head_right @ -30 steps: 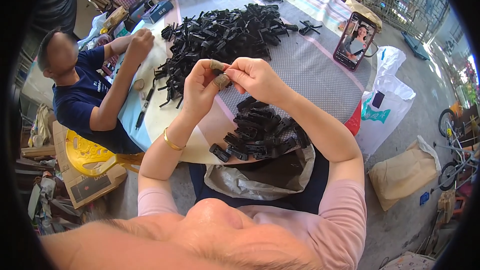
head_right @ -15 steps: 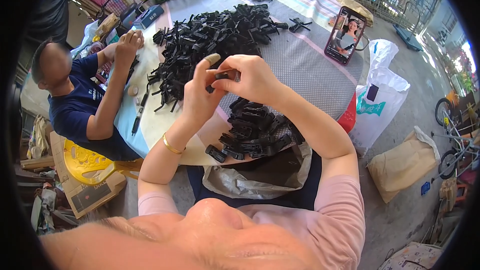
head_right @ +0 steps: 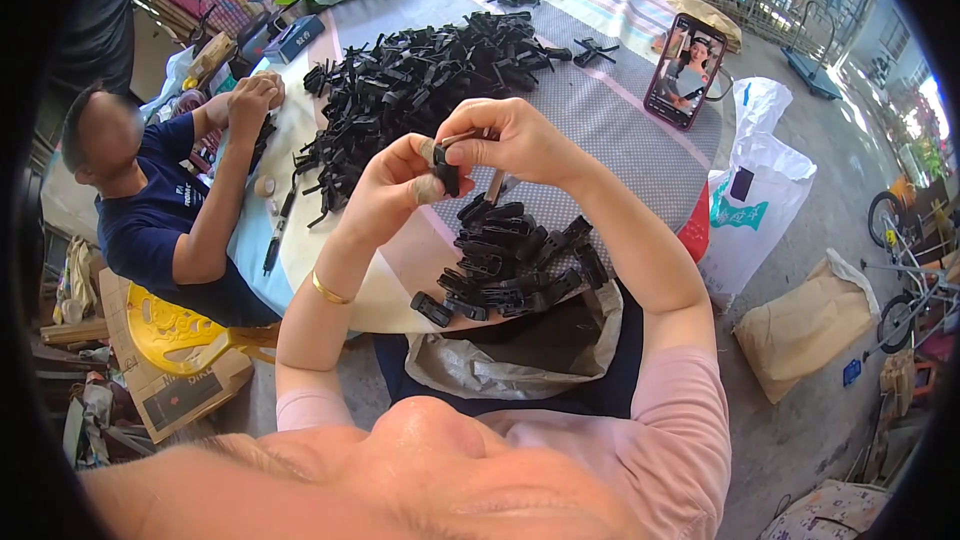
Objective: Inspecting and sorting small black plastic components on a table.
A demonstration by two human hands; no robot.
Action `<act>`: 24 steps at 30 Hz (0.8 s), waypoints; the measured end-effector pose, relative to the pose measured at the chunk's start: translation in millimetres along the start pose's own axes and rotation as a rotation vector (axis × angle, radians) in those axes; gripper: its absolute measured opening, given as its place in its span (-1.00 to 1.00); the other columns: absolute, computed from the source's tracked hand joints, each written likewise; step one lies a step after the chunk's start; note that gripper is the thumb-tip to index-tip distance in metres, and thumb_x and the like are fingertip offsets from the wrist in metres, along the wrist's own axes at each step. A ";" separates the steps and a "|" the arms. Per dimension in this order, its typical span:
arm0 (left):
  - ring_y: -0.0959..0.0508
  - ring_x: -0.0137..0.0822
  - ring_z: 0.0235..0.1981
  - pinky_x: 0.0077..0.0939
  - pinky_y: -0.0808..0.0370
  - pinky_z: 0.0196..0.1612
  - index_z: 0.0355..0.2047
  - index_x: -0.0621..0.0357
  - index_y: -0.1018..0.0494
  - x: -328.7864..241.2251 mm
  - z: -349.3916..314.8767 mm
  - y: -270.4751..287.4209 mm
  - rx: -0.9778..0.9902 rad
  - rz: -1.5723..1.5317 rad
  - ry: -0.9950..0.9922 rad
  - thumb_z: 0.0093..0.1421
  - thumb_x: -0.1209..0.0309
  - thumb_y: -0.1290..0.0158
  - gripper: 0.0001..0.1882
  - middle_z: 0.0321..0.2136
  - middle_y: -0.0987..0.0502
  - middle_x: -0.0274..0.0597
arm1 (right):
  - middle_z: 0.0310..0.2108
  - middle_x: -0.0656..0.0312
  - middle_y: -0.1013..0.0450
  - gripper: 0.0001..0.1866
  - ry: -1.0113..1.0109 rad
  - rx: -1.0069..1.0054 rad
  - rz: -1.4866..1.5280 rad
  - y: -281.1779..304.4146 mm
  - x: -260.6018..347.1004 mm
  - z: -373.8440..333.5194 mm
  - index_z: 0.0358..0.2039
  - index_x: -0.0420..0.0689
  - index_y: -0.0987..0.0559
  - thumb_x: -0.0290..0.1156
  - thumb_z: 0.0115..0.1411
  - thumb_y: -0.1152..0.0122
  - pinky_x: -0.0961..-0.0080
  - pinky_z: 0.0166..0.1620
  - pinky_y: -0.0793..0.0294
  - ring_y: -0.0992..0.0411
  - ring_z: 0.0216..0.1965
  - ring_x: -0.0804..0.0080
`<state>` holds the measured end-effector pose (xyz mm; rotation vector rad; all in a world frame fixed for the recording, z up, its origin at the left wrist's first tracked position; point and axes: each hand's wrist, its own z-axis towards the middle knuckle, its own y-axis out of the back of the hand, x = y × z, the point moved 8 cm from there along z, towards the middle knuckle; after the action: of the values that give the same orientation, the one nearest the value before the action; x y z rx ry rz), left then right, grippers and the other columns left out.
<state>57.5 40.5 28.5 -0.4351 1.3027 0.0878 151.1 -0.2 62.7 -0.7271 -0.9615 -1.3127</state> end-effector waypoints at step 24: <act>-0.46 -0.53 -0.45 -0.69 -0.42 -0.39 -0.37 0.31 -0.36 -31.2 -15.7 5.5 -0.450 0.658 -0.427 0.00 0.64 -0.06 -0.84 -0.47 -0.47 -0.26 | -0.67 0.33 -0.38 -0.83 -0.316 -0.100 -0.242 -8.8 -14.3 -4.3 -0.49 -0.24 -0.51 -0.43 0.13 -0.02 0.75 -0.58 -0.22 -0.25 -0.65 0.72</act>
<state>32.9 45.5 53.4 -0.3236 0.9495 0.9879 143.2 1.2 47.3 -0.9369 -1.2751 -1.4920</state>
